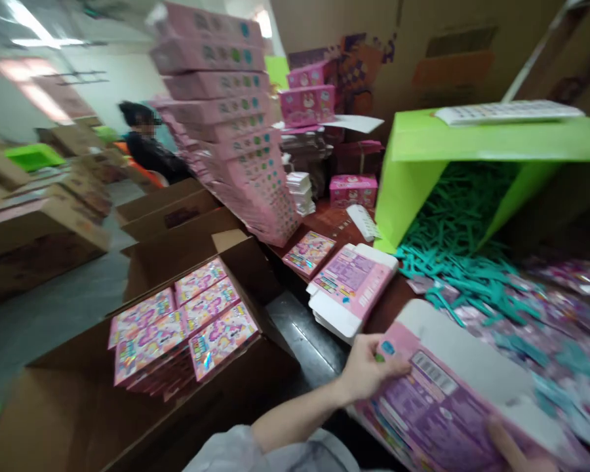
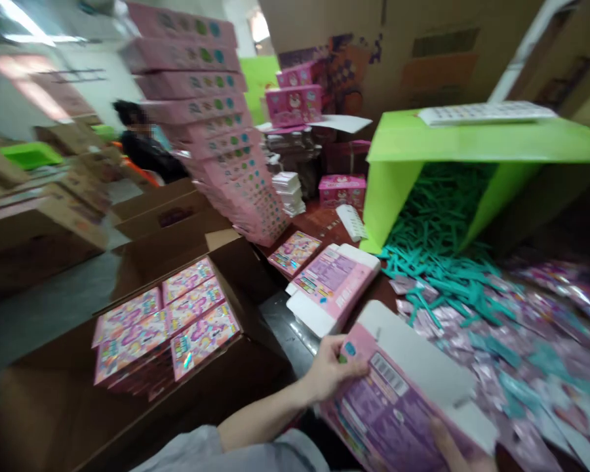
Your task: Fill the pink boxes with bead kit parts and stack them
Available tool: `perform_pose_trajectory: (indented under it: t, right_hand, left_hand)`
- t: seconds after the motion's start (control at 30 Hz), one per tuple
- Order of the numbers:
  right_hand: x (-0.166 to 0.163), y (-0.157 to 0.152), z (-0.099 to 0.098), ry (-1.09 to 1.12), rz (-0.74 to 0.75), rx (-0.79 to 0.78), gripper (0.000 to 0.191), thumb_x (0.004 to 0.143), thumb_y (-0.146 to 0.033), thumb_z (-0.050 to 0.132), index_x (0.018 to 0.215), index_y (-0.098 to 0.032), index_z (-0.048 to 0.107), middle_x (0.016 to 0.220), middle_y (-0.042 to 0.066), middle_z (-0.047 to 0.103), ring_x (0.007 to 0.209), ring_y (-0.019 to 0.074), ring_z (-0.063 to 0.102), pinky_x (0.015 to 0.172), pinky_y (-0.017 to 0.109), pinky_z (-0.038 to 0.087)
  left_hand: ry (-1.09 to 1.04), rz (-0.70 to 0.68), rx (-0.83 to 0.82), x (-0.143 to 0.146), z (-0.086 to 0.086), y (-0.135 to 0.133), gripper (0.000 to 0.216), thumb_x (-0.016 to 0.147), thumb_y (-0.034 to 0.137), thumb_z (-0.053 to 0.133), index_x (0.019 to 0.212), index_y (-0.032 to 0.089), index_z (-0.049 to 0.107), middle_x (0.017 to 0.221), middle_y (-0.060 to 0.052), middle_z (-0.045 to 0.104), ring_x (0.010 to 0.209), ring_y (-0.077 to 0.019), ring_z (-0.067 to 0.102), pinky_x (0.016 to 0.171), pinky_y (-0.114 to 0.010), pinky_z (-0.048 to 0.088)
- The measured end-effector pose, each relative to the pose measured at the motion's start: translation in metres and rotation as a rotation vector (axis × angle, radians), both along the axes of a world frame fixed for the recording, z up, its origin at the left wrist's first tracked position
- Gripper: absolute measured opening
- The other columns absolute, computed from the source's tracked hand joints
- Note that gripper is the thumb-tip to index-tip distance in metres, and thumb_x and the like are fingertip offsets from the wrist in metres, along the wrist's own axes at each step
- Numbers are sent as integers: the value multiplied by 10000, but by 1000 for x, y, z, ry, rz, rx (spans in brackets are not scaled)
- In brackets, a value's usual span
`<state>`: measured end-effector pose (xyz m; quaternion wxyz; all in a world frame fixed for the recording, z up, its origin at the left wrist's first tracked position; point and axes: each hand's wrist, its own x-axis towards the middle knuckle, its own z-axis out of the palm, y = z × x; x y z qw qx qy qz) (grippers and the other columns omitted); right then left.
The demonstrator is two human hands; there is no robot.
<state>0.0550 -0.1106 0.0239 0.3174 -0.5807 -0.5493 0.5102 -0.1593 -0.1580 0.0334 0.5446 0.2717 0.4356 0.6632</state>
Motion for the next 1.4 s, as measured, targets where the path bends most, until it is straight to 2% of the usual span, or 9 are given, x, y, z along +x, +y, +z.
perform_pose_trajectory:
  t: [0.17,0.33,0.47,0.53,0.73,0.97,1.13,1.27,1.4]
  right_hand:
    - [27,-25,3,166,-41,81,609,692,-419,737,1239,-225,550,1157,79,649,1030,240,625,824,309,523]
    - [29,-32,-21,188,-80,62,297,804,-452,607,777,-163,671,676,28,634,626,152,580,590,249,461]
    - [28,-32,-37,396,-211,100,406,783,-386,623,1156,-232,577,990,42,681,786,179,632,683,284,487]
    - [27,-32,-40,353,-222,160,314,797,-396,609,1046,-205,616,980,60,685,803,186,635,703,293,487]
    - [32,-33,-39,152,-257,278,275,774,-327,664,1006,-187,619,1020,87,691,911,205,649,799,329,497]
    - [32,-58,-51,95,-147,403,368,795,-283,646,481,-175,486,867,79,724,817,220,685,737,338,523]
    - [60,-36,-36,78,-42,470,318,885,-395,498,764,-193,712,1046,95,707,946,244,671,826,391,530]
    - [124,47,-16,-489,-457,644,433,852,-428,544,1135,-121,659,1122,167,660,1009,275,613,906,453,476]
    - [161,107,-5,-1106,-69,598,382,810,-356,617,1087,-102,685,1194,194,621,1092,324,548,993,491,372]
  left_hand:
    - [216,-56,72,36,-28,-13,580,646,374,734,1177,187,594,1190,-74,599,1043,-227,557,905,-322,441]
    - [362,-129,-27,62,-53,-5,337,846,387,486,716,138,673,800,-54,625,792,-174,551,775,-288,429]
    - [166,-125,-76,75,-67,1,253,822,289,524,1024,180,631,1029,-38,659,831,-145,591,771,-265,451]
    - [160,-123,-67,78,-72,4,200,818,310,557,902,152,648,935,-52,691,823,-156,618,781,-271,463]
    - [200,-64,-53,83,-72,4,217,746,293,680,908,152,643,1008,-96,711,954,-199,661,875,-325,484]
    - [286,-114,-87,87,-83,-12,353,759,343,651,547,172,426,900,-93,695,852,-200,657,797,-329,493]
    - [585,-26,-164,72,-44,-17,304,908,396,399,787,184,580,763,-27,630,707,-152,580,681,-269,439]
    - [808,-379,394,91,10,-7,407,810,573,512,748,197,655,665,-56,625,637,-177,567,627,-285,400]
    - [1041,-892,695,175,-9,-8,460,720,487,668,409,196,493,450,-65,509,487,-197,518,564,-334,371]
